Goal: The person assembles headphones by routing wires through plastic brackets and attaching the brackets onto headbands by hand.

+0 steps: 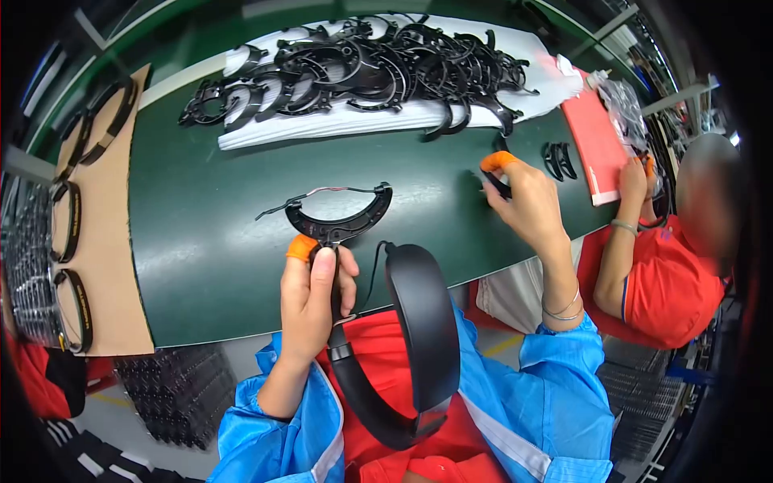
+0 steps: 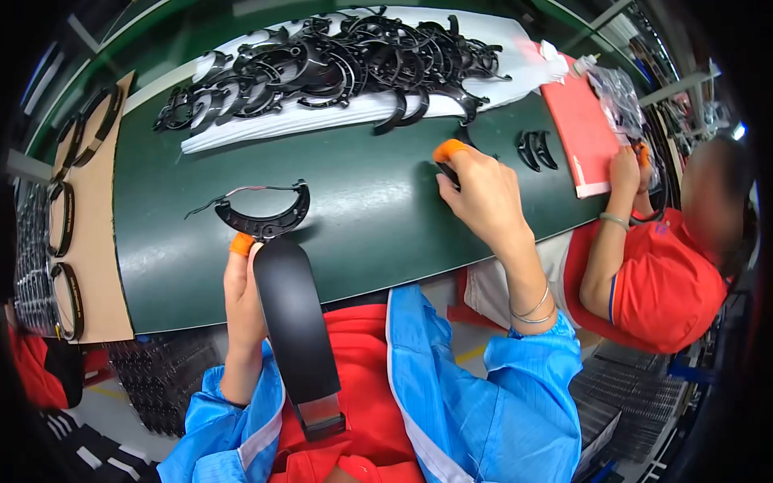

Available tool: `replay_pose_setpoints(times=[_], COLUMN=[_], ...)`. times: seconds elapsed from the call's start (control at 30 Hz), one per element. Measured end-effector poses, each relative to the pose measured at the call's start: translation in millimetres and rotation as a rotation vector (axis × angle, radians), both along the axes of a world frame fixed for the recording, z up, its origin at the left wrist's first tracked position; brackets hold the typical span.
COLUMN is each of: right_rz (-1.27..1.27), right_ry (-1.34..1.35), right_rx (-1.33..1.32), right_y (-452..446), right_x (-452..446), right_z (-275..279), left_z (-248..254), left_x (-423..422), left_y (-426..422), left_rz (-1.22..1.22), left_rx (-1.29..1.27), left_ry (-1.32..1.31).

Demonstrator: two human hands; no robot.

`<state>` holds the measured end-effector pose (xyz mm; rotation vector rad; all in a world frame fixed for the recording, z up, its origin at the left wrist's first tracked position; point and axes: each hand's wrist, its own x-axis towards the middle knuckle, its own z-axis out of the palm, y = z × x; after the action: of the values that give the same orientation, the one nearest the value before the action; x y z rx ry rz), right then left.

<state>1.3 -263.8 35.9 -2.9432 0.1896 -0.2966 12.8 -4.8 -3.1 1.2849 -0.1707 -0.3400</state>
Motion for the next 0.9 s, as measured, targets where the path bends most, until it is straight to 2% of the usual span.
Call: replay_pose_setpoints(times=[0.47, 0.53, 0.8, 0.83, 0.9], right_rz=[0.118, 0.111, 0.051, 0.052, 0.025], right_ry=[-0.156, -0.310, -0.473, -0.471, -0.292], right_rx=[-0.019, -0.066, -0.204, -0.205, -0.340], right_y=[3, -5, -34, -36, -39], right_x=[-8, -4, 7, 10, 13], right_z=[17, 22, 24, 24, 24], left_z=[0, 1, 2, 2, 0], left_x=[2, 2, 2, 2, 2], left_y=[-2, -2, -4, -4, -4], left_rz=[-0.018, -0.019, -0.009, -0.005, -0.014], left_rx=[0.044, 0.047, 0.062, 0.069, 0.072], left_ry=[-0.047, -0.058, -0.077, -0.074, -0.075])
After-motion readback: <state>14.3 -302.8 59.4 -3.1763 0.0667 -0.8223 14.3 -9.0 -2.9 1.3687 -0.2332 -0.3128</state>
